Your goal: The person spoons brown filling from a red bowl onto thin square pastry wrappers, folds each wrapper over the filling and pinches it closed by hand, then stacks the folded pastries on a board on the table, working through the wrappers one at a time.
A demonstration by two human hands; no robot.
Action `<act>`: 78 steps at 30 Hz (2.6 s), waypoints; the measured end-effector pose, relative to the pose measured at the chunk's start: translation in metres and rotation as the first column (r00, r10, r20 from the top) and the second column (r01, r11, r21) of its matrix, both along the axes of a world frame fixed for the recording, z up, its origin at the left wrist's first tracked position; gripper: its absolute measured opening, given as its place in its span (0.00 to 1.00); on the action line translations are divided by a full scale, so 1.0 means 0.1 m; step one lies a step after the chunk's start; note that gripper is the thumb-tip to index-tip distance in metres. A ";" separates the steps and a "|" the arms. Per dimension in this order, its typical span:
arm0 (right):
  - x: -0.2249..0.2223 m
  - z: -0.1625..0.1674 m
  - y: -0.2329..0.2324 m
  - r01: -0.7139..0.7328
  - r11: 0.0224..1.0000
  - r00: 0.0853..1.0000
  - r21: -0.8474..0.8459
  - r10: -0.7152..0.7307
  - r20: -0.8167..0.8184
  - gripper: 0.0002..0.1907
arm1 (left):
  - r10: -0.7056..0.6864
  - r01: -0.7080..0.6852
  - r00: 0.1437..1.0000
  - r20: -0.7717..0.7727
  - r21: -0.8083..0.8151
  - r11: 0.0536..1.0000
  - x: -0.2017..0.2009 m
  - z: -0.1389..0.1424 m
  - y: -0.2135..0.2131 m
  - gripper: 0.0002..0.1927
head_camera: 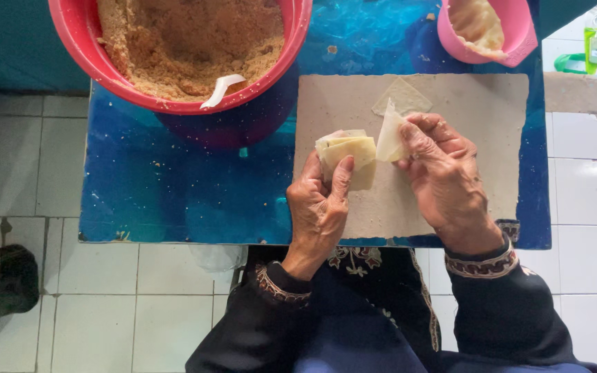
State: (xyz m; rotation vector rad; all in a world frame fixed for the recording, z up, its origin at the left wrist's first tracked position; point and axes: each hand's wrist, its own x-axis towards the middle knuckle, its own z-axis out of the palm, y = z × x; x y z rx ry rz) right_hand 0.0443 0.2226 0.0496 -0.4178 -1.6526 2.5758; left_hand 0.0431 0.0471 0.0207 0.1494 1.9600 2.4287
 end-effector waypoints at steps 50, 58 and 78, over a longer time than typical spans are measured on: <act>-0.08 0.10 0.35 0.100 0.946 0.981 0.308 -0.041 -0.192 0.06 | 0.042 -0.046 0.998 0.054 0.092 0.995 0.00 -0.02 0.02 0.20; -0.55 0.11 0.74 0.440 -0.171 0.847 0.881 0.406 -0.344 0.05 | 0.075 -0.084 0.995 0.070 0.134 0.987 0.02 -0.02 0.02 0.21; -0.25 -0.14 0.58 0.396 -0.209 0.820 0.894 0.520 -0.241 0.12 | 0.056 -0.060 0.997 0.055 0.071 0.996 0.02 -0.02 0.01 0.22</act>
